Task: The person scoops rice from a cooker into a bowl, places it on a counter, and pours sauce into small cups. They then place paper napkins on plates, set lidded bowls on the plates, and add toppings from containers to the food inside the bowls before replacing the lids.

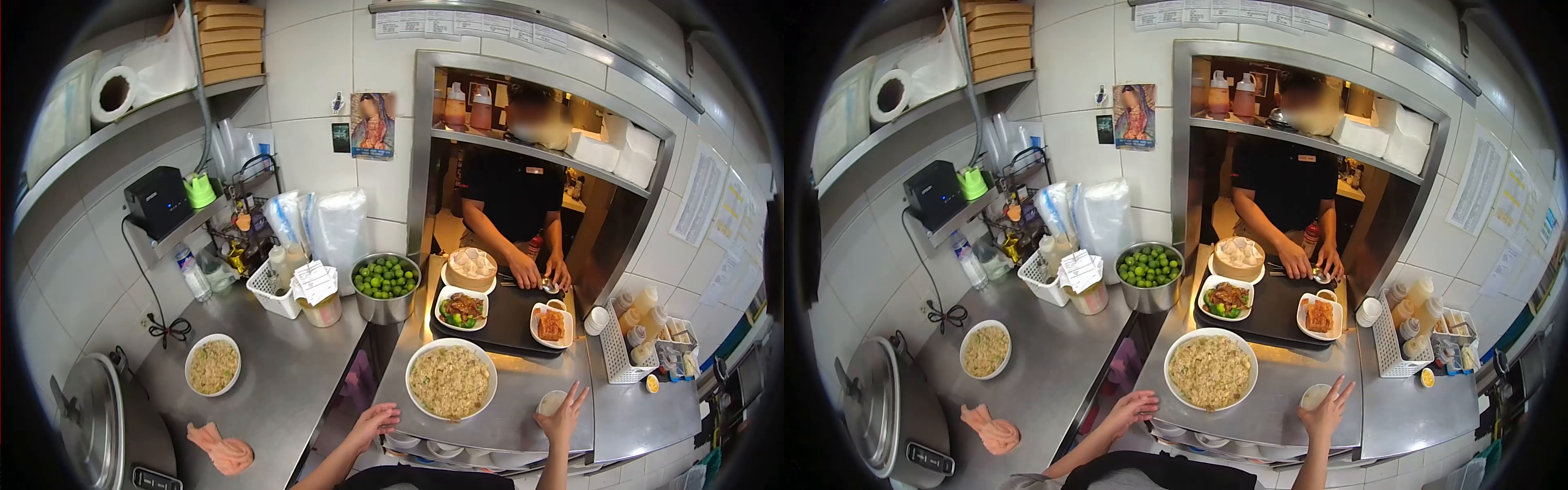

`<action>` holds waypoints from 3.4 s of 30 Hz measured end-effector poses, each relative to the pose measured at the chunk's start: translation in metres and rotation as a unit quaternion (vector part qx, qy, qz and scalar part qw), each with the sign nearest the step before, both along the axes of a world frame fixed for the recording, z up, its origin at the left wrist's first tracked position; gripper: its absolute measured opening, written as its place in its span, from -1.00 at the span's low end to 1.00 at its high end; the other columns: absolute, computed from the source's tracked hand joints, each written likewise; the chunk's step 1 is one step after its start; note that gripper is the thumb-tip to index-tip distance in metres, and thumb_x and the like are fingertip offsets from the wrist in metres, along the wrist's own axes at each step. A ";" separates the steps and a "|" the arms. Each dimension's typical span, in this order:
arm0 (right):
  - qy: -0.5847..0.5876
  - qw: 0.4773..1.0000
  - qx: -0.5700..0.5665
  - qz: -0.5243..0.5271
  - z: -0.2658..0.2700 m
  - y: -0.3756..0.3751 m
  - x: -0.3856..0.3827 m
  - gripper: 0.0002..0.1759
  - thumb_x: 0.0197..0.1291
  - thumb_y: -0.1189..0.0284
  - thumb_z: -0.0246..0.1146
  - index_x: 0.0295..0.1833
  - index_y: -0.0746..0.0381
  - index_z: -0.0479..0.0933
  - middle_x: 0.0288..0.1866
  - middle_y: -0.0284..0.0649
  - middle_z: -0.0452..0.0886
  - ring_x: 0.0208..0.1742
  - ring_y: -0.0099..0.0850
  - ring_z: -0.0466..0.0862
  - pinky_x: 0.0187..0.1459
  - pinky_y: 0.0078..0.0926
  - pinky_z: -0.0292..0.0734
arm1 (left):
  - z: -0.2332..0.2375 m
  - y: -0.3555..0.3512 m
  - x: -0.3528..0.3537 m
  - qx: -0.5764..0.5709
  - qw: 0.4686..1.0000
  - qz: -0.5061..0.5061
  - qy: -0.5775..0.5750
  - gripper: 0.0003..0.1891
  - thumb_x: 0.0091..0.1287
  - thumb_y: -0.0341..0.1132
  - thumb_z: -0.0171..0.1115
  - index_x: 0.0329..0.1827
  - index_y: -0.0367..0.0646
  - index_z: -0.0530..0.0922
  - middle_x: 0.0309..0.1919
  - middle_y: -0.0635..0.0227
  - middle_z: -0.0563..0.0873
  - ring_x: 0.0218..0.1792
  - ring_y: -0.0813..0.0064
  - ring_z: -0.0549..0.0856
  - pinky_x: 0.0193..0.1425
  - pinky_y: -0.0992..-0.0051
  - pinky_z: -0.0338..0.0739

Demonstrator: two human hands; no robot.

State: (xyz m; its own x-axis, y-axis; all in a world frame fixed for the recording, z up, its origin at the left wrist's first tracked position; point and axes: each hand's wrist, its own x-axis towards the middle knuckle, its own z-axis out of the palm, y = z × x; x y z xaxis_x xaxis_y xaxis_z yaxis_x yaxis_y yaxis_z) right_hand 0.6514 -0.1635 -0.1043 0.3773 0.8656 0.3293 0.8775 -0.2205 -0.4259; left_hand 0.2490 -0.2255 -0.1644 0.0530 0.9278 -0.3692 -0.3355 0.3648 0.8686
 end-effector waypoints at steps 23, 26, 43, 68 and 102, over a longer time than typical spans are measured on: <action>0.019 0.842 -0.147 0.519 0.129 0.067 -0.066 -0.26 0.06 0.21 0.30 0.30 0.34 0.24 0.18 0.12 0.42 0.20 -0.02 0.43 0.22 -0.26 0.31 | -0.011 0.035 -0.003 0.015 1.000 0.017 0.011 -0.62 0.40 -0.28 0.00 0.21 -0.27 0.29 -0.07 0.13 0.58 -0.20 0.26 0.71 -0.25 0.41 0.66; 0.002 0.838 -0.087 0.539 0.126 0.068 -0.052 -0.25 0.09 0.16 0.27 0.30 0.33 0.22 0.13 0.14 0.47 0.13 0.03 0.47 0.15 -0.23 0.37 | -0.014 0.035 -0.002 0.026 0.999 0.035 0.022 -0.61 0.40 -0.28 0.00 0.21 -0.27 0.29 -0.07 0.13 0.58 -0.22 0.27 0.71 -0.28 0.42 0.66; 0.068 0.981 -0.041 0.176 0.069 0.066 0.123 -0.51 0.02 0.33 0.32 0.06 0.33 0.46 -0.13 0.04 0.61 -0.09 -0.01 0.59 -0.06 -0.21 0.48 | -0.017 0.042 0.027 0.021 0.972 0.151 0.178 -0.73 0.37 -0.31 0.04 0.05 -0.25 0.42 -0.30 0.26 0.66 -0.51 0.53 0.68 -0.54 0.69 0.48; -0.296 0.936 -0.060 0.178 -0.002 0.291 0.238 -0.87 0.03 0.57 0.10 -0.34 0.26 0.57 -0.26 -0.04 0.64 -0.20 -0.16 0.67 -0.18 -0.27 0.59 | -0.020 -0.046 0.103 -0.028 0.963 0.159 0.217 -0.81 0.33 -0.31 0.11 -0.08 -0.18 0.52 -0.32 0.32 0.67 -0.48 0.62 0.61 -0.52 0.67 0.44; -0.140 0.978 0.094 -0.123 0.081 0.145 0.568 -0.86 0.00 0.43 0.22 -0.33 0.24 0.60 -0.37 -0.01 0.63 -0.31 -0.09 0.64 -0.25 -0.20 0.52 | 0.009 0.094 0.504 0.352 0.852 -0.220 0.320 -0.20 0.03 -0.33 0.37 0.35 -0.17 0.14 0.33 -0.09 0.16 0.31 0.00 0.23 0.32 0.18 0.19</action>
